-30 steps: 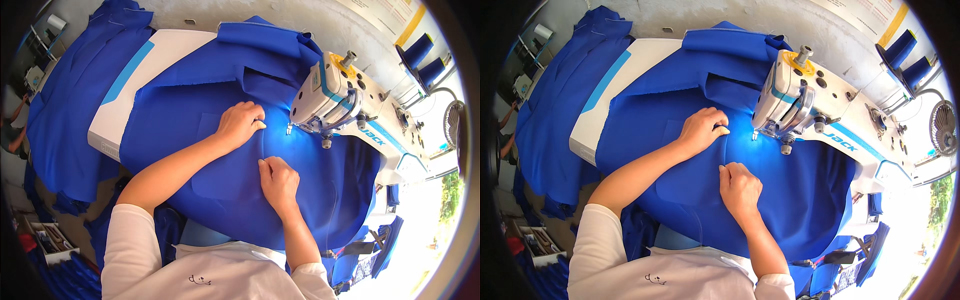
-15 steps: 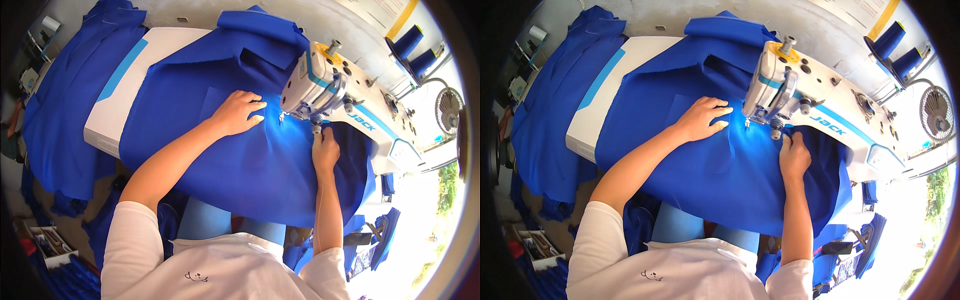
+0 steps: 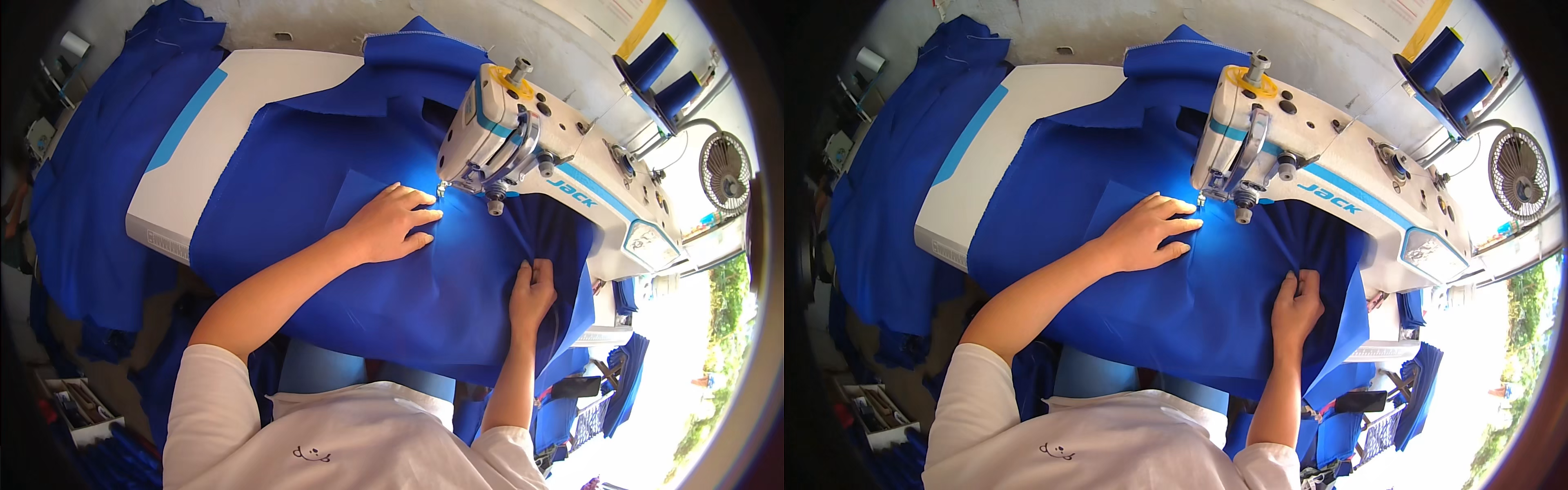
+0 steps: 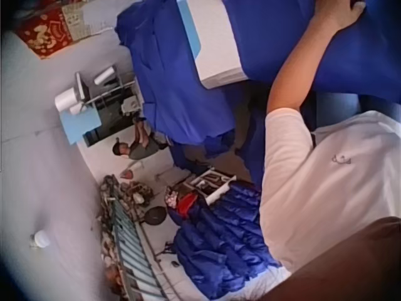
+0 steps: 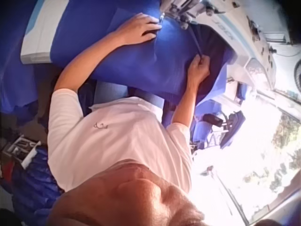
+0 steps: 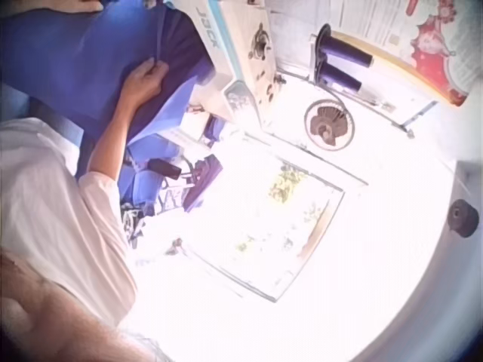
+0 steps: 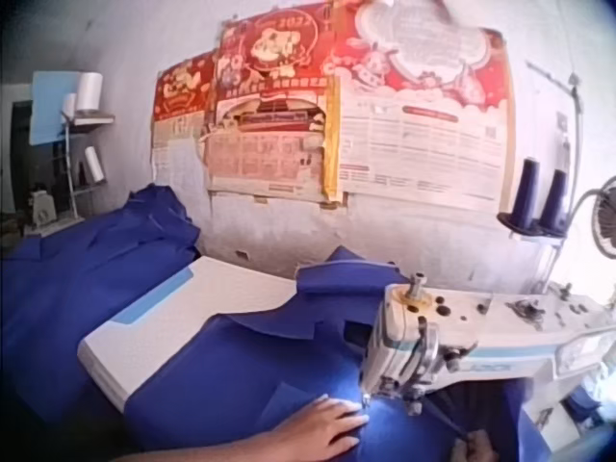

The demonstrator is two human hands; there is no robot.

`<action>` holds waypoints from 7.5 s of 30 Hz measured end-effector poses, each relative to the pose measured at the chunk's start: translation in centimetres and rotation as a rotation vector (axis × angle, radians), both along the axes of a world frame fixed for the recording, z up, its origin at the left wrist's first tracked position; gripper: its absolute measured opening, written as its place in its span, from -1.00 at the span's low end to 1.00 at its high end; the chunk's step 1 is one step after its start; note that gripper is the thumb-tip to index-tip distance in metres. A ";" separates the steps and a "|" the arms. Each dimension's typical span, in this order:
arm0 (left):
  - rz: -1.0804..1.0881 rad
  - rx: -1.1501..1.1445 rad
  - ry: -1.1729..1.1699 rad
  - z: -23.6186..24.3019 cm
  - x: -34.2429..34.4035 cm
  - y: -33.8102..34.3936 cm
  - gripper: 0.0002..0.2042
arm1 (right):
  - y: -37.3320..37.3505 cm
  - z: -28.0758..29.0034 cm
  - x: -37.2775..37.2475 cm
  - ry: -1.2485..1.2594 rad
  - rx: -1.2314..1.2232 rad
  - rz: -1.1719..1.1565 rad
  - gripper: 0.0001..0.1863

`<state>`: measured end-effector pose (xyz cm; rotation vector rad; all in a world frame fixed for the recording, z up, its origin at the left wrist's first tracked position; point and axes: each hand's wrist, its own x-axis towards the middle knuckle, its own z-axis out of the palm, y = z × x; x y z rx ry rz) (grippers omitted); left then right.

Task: The person sews a large blue fabric using a sewing machine. They guide the fabric under the needle, align edges, and make multiple passes to stitch seams. The fabric is repeatedly repositioned and folded during the process.

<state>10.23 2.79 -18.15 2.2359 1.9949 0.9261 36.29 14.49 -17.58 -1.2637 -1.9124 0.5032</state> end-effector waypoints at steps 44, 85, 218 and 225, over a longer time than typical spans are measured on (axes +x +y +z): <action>0.039 0.155 -0.027 0.8 8.0 -7.7 -0.74 | -6.8 0.4 -5.2 -0.038 0.253 0.752 -0.71; -0.168 0.107 -0.166 -0.1 -2.0 -0.5 -0.85 | -2.2 0.3 -9.5 -0.100 0.467 0.684 -0.81; -0.121 -0.180 0.123 0.8 -1.5 -0.8 -0.59 | -5.4 0.3 -10.1 -0.251 0.311 0.525 -0.82; -0.169 0.000 0.072 0.2 2.0 -4.9 -0.53 | -7.7 0.7 -5.8 0.051 0.099 0.664 -0.69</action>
